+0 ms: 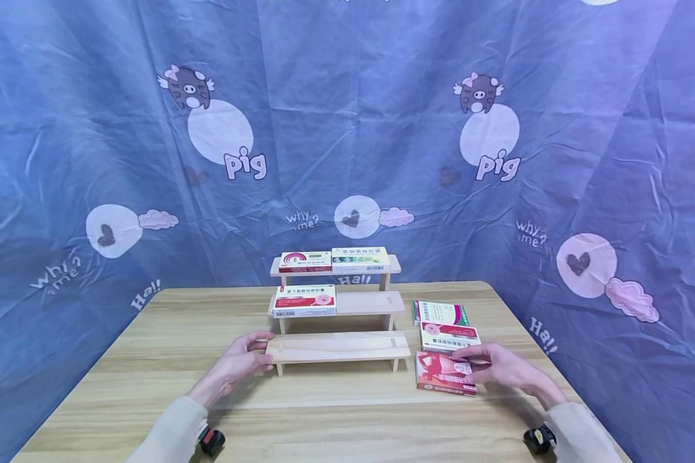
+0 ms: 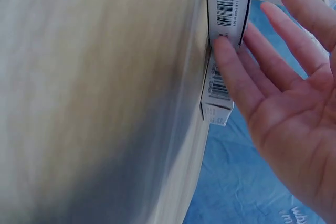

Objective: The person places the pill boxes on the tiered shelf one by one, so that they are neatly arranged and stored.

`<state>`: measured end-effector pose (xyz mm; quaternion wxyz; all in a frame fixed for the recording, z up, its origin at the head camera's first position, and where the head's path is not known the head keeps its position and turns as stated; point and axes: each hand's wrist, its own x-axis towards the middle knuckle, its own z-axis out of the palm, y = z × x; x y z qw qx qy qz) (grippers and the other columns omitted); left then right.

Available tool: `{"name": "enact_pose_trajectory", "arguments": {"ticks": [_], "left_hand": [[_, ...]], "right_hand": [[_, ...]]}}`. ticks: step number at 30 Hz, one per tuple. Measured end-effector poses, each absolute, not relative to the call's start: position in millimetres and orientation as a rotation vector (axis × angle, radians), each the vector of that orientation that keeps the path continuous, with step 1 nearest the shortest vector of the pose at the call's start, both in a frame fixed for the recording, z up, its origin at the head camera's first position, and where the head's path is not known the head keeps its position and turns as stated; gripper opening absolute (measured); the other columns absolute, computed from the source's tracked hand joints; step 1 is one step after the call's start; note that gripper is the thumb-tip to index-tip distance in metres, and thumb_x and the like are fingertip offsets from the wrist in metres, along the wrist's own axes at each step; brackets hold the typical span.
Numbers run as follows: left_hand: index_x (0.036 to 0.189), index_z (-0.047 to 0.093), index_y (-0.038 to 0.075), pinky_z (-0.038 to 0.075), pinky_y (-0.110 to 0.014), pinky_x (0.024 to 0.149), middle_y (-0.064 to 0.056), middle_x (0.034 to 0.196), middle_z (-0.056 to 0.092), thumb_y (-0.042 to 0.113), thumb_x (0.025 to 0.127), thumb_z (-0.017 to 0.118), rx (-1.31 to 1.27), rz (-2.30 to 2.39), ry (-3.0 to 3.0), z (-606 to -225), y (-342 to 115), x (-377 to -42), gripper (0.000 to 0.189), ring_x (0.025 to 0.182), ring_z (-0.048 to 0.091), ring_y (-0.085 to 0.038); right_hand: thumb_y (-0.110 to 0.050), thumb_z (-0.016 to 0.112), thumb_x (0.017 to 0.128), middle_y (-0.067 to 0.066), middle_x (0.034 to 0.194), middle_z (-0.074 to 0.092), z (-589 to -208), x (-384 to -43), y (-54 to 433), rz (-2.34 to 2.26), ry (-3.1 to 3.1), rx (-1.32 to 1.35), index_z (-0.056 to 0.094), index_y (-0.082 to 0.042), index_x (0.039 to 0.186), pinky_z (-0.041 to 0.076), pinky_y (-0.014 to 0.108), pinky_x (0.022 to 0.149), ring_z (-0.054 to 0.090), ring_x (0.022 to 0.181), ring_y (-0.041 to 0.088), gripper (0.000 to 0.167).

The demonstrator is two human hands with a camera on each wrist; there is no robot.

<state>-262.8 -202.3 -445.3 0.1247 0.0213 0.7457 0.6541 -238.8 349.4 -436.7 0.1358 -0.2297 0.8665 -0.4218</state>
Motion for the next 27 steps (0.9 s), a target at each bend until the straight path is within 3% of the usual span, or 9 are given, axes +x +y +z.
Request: {"name": "enact_pose_trajectory", "arguments": {"ticks": [14,19,27], "left_hand": [[0.139,0.039,-0.009,0.06,-0.037,0.088,-0.03,0.131,0.046,-0.011,0.083,0.063,0.087,1.94,2.125,-447,-206,-265,0.061,0.092,0.063,-0.021],[0.142,0.036,-0.008,0.06,-0.035,0.088,-0.028,0.13,0.047,-0.009,0.084,0.063,0.114,1.959,2.063,-446,-209,-265,0.064,0.092,0.064,-0.02],[0.143,0.034,-0.008,0.06,-0.034,0.088,-0.019,0.12,0.055,-0.008,0.085,0.064,0.142,1.983,1.988,-447,-214,-267,0.065,0.09,0.065,-0.017]], "right_hand": [[-0.011,0.081,0.074,0.036,0.136,0.043,-441,-240,343,-1.201,2.357,-0.878,0.053,0.001,0.133,0.044,0.015,0.097,0.049,0.118,0.005,0.067],[-0.014,0.083,0.07,0.03,0.136,0.047,-440,-238,340,-1.133,2.444,-0.884,0.055,-0.005,0.131,0.039,0.015,0.098,0.046,0.119,0.006,0.068],[-0.012,0.082,0.069,0.029,0.136,0.048,-436,-236,341,-1.116,2.463,-0.82,0.056,-0.007,0.133,0.049,0.02,0.092,0.054,0.114,0.018,0.069]]}}
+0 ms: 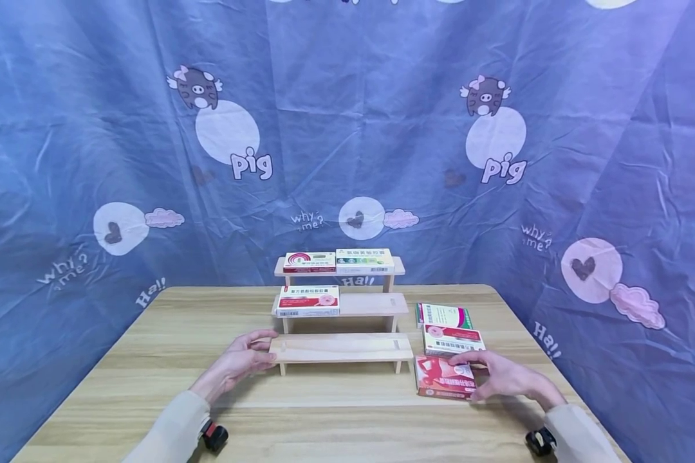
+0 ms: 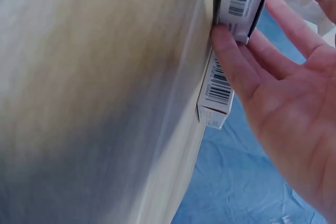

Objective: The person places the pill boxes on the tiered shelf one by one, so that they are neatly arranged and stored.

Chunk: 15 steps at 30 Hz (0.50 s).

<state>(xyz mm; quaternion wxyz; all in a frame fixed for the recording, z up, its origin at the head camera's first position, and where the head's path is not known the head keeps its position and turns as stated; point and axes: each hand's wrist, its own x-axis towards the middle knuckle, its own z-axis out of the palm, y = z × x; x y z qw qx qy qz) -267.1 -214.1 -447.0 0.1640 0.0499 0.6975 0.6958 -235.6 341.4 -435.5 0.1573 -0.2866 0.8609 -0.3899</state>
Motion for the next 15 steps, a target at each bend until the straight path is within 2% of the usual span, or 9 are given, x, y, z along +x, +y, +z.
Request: {"name": "enact_pose_trajectory", "arguments": {"ticks": [4,10,15], "left_hand": [[0.143,0.036,-0.007,0.059,-0.034,0.089,-0.014,0.113,0.059,-0.008,0.084,0.065,0.136,2.001,1.938,-448,-215,-269,0.065,0.091,0.065,-0.018],[0.143,0.037,-0.007,0.06,-0.032,0.088,-0.011,0.107,0.06,-0.009,0.084,0.065,0.124,2.005,1.913,-447,-215,-270,0.065,0.091,0.065,-0.017],[0.143,0.036,-0.008,0.06,-0.032,0.087,-0.009,0.102,0.059,-0.009,0.084,0.065,0.129,1.989,1.94,-446,-215,-271,0.065,0.088,0.065,-0.017]], "right_hand": [[-0.013,0.082,0.07,0.026,0.135,0.051,-433,-234,346,-1.11,2.487,-0.783,0.058,-0.01,0.133,0.049,0.02,0.091,0.054,0.113,0.012,0.068],[-0.008,0.078,0.076,0.028,0.133,0.052,-426,-237,353,-1.239,2.428,-0.81,0.057,-0.002,0.132,0.052,0.019,0.091,0.058,0.11,0.005,0.06],[0.0,0.071,0.082,0.014,0.136,0.056,-420,-243,356,-1.396,2.365,-0.868,0.051,0.009,0.134,0.051,0.015,0.093,0.058,0.114,0.001,0.057]]}}
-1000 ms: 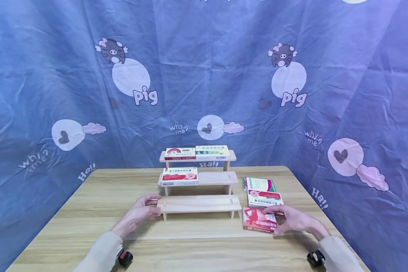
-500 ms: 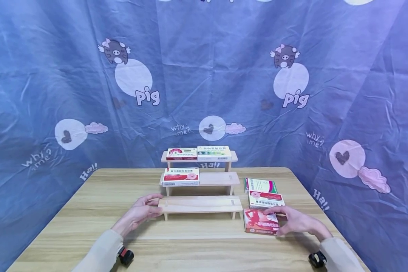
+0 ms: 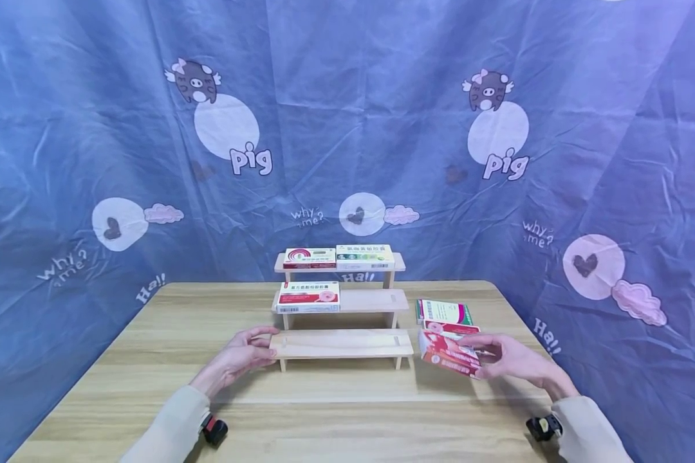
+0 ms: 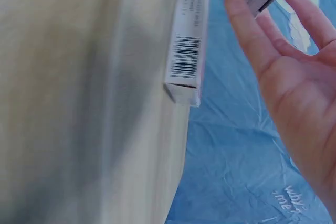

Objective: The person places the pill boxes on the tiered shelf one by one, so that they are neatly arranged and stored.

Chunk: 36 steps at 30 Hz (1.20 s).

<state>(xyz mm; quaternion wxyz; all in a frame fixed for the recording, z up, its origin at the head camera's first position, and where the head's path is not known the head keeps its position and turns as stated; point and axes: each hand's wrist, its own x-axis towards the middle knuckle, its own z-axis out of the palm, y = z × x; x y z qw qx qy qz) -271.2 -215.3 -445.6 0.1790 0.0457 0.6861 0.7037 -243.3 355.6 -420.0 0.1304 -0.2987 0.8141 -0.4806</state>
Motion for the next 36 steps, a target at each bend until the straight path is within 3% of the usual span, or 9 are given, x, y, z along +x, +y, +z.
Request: {"name": "enact_pose_trajectory", "arguments": {"ticks": [6,12,18,23,26,30,36], "left_hand": [[0.142,0.035,-0.009,0.061,-0.03,0.084,-0.008,0.099,0.058,-0.009,0.083,0.065,0.135,1.975,1.956,-444,-213,-272,0.066,0.086,0.064,-0.016],[0.142,0.033,-0.011,0.061,-0.032,0.083,-0.008,0.096,0.058,-0.009,0.085,0.062,0.131,1.969,1.96,-444,-211,-272,0.064,0.082,0.064,-0.016],[0.141,0.035,-0.01,0.062,-0.033,0.082,-0.007,0.093,0.055,-0.008,0.086,0.063,0.098,1.955,1.991,-443,-210,-271,0.062,0.08,0.063,-0.015],[0.14,0.036,-0.009,0.061,-0.032,0.081,-0.007,0.094,0.056,-0.009,0.086,0.064,0.096,1.94,2.011,-441,-208,-273,0.062,0.082,0.062,-0.016],[0.14,0.037,-0.009,0.061,-0.032,0.081,-0.007,0.094,0.055,-0.009,0.085,0.064,0.101,1.926,2.031,-441,-207,-273,0.061,0.082,0.062,-0.017],[0.139,0.037,-0.009,0.061,-0.033,0.081,-0.008,0.094,0.054,-0.009,0.085,0.063,0.093,1.916,2.052,-442,-206,-273,0.06,0.082,0.061,-0.017],[0.14,0.036,-0.009,0.061,-0.033,0.082,-0.009,0.096,0.056,-0.009,0.086,0.062,0.091,1.914,2.054,-442,-206,-272,0.06,0.083,0.062,-0.017]], "right_hand": [[0.002,0.066,0.086,-0.014,0.13,0.058,-411,-247,353,-1.504,2.325,-0.85,0.045,0.011,0.138,0.053,0.017,0.091,0.058,0.114,0.001,0.057],[0.003,0.062,0.086,-0.011,0.126,0.063,-405,-253,342,-1.619,2.293,-0.799,0.044,0.011,0.139,0.056,0.021,0.087,0.062,0.111,0.004,0.056],[0.005,0.06,0.09,-0.012,0.135,0.057,-397,-259,327,-1.741,2.276,-0.846,0.049,0.006,0.138,0.054,0.019,0.092,0.062,0.115,0.006,0.049],[-0.001,0.066,0.088,-0.017,0.127,0.062,-390,-259,310,-1.784,2.379,-0.727,0.048,0.009,0.137,0.054,0.018,0.09,0.065,0.108,0.005,0.054],[-0.004,0.071,0.085,0.0,0.132,0.062,-387,-262,297,-1.803,2.408,-0.672,0.047,0.011,0.137,0.055,0.019,0.089,0.065,0.107,0.005,0.059],[-0.006,0.073,0.084,0.028,0.144,0.045,-386,-271,280,-1.818,2.389,-0.653,0.047,0.009,0.138,0.056,0.022,0.091,0.064,0.11,0.005,0.062],[-0.009,0.074,0.084,0.03,0.142,0.048,-387,-285,263,-1.823,2.398,-0.57,0.051,0.004,0.138,0.06,0.025,0.082,0.065,0.105,0.005,0.06]]}}
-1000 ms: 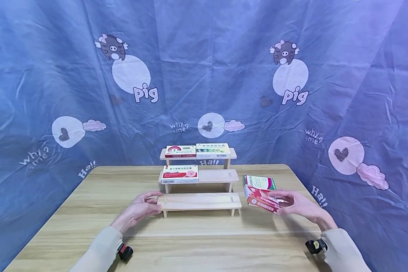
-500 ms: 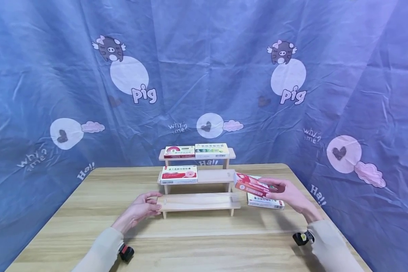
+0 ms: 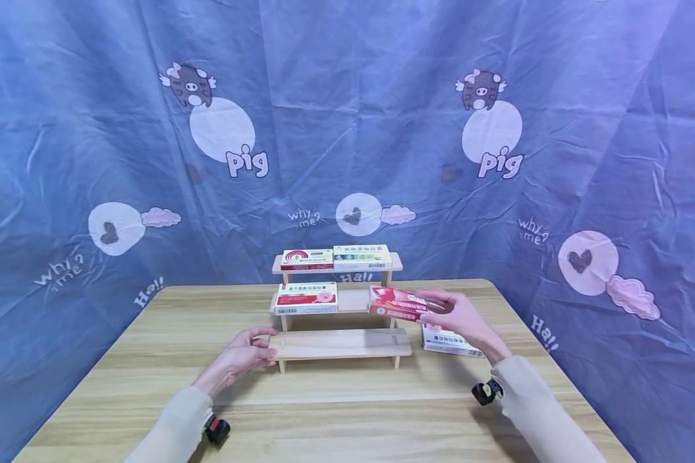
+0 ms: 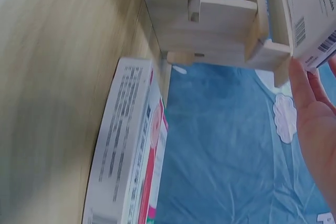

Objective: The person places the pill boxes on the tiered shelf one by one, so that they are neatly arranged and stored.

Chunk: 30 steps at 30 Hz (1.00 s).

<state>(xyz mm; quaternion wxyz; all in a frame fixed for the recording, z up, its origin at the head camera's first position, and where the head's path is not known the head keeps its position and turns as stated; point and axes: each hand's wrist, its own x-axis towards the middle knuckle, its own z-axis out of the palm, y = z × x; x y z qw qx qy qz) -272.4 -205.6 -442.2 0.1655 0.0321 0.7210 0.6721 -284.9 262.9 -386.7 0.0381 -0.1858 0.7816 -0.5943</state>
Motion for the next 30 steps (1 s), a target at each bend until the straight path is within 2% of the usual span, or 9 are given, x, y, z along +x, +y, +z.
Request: {"name": "enact_pose_trajectory", "arguments": {"ticks": [3,8,10,16,21,30], "left_hand": [[0.14,0.035,-0.01,0.061,-0.033,0.083,-0.011,0.097,0.057,-0.01,0.085,0.062,0.089,1.919,2.046,-443,-205,-273,0.061,0.084,0.063,-0.018],[0.14,0.036,-0.01,0.061,-0.032,0.082,-0.011,0.097,0.057,-0.01,0.085,0.062,0.08,1.92,2.049,-442,-205,-273,0.061,0.084,0.062,-0.018],[0.14,0.037,-0.009,0.061,-0.033,0.082,-0.011,0.097,0.056,-0.01,0.085,0.062,0.08,1.919,2.056,-442,-205,-273,0.06,0.084,0.062,-0.018],[0.139,0.037,-0.009,0.061,-0.035,0.085,-0.011,0.097,0.056,-0.009,0.085,0.063,0.093,1.912,2.066,-443,-205,-273,0.06,0.085,0.062,-0.019],[0.139,0.037,-0.009,0.061,-0.036,0.085,-0.011,0.098,0.055,-0.009,0.086,0.062,0.105,1.911,2.075,-441,-205,-274,0.059,0.086,0.062,-0.02],[0.138,0.038,-0.009,0.061,-0.034,0.083,-0.011,0.097,0.056,-0.008,0.085,0.063,0.106,1.896,2.068,-441,-205,-271,0.059,0.084,0.061,-0.018]], "right_hand": [[-0.011,0.075,0.084,0.027,0.14,0.051,-386,-291,255,-1.805,2.401,-0.555,0.052,0.001,0.138,0.059,0.023,0.077,0.065,0.108,0.01,0.06],[-0.012,0.077,0.083,0.02,0.148,0.047,-384,-300,241,-1.825,2.359,-0.541,0.053,-0.002,0.138,0.058,0.023,0.085,0.055,0.128,0.029,0.061],[-0.012,0.078,0.081,0.016,0.151,0.043,-384,-305,236,-1.841,2.342,-0.519,0.054,-0.003,0.138,0.056,0.026,0.093,0.048,0.134,0.033,0.063],[-0.015,0.078,0.082,0.014,0.154,0.039,-387,-318,227,-1.793,2.342,-0.549,0.051,-0.005,0.141,0.05,0.036,0.104,0.043,0.138,0.036,0.066],[-0.014,0.078,0.081,0.013,0.156,0.037,-385,-321,222,-1.768,2.377,-0.579,0.053,-0.003,0.138,0.045,0.041,0.108,0.04,0.139,0.039,0.064],[-0.012,0.078,0.081,0.016,0.157,0.033,-389,-327,217,-1.738,2.367,-0.579,0.052,-0.002,0.139,0.046,0.039,0.107,0.041,0.137,0.041,0.064]]}}
